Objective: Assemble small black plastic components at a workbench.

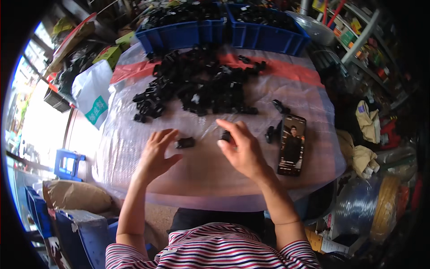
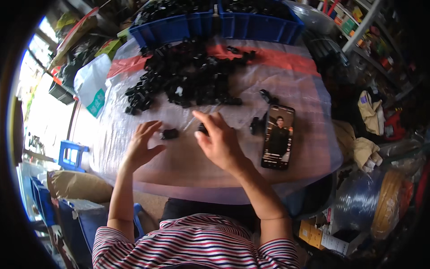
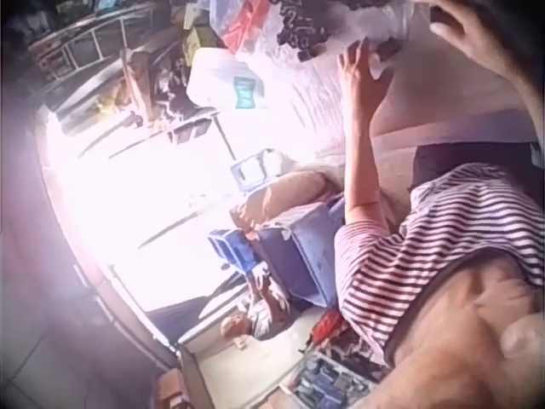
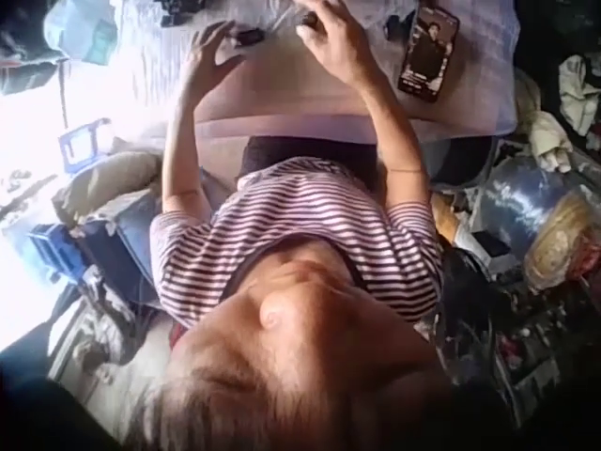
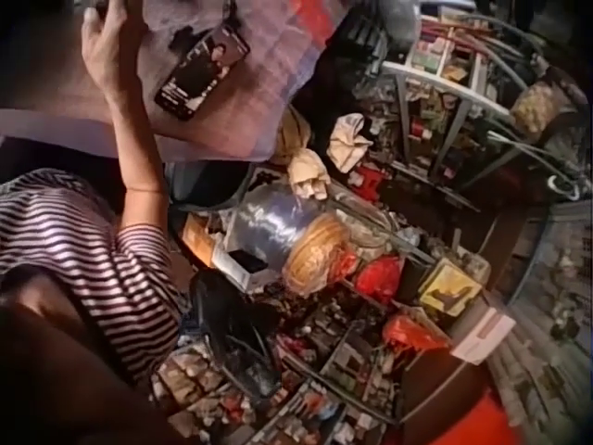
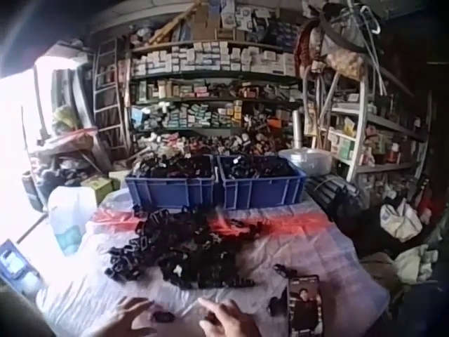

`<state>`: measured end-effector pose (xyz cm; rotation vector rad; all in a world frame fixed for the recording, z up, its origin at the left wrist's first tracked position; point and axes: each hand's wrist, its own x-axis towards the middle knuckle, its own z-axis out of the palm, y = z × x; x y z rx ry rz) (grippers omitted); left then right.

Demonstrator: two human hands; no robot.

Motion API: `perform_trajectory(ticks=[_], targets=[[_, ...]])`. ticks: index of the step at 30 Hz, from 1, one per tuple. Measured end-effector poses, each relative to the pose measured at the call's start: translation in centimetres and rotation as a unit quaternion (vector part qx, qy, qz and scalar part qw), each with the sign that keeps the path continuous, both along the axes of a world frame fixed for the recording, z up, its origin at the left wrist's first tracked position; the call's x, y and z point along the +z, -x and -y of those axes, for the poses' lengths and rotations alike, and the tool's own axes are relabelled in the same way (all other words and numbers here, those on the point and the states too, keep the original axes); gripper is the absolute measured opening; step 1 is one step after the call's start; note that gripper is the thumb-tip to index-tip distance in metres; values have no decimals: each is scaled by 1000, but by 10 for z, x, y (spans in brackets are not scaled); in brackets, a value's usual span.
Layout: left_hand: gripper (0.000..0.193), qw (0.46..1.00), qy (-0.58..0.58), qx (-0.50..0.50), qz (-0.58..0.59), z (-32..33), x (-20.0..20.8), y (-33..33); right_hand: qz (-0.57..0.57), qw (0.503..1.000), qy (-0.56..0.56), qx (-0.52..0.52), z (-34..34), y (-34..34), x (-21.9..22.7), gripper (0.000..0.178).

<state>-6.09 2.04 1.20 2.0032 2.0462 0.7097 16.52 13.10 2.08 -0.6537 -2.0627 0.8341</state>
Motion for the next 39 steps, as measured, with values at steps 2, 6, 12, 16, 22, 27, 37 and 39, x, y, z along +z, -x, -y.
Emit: perform_trajectory(ticks=[2,6,12,16,22,27,37,39], targets=[[57,998,-51,-12,-43,1,-11,-9,-21,996,79,20,12,-6,1,22],[48,997,-71,-22,-36,1,-20,-14,50,997,-56,-14,35,-17,-22,18],[39,980,-68,-32,185,9,-11,-36,140,980,-127,-59,48,-37,-20,25],[38,794,139,-54,589,14,0,-59,-85,992,92,4,56,-33,-4,21],[70,709,40,-97,698,18,-10,-91,-87,989,120,5,57,-14,-10,20],[70,717,-17,-104,689,22,-19,-101,-89,989,118,-6,56,-11,-13,25],[43,762,-101,-27,639,18,-30,-107,-192,955,224,-26,56,-15,-21,19],[42,721,-92,-39,685,16,-31,-104,-219,943,250,-24,51,-18,-24,21]])
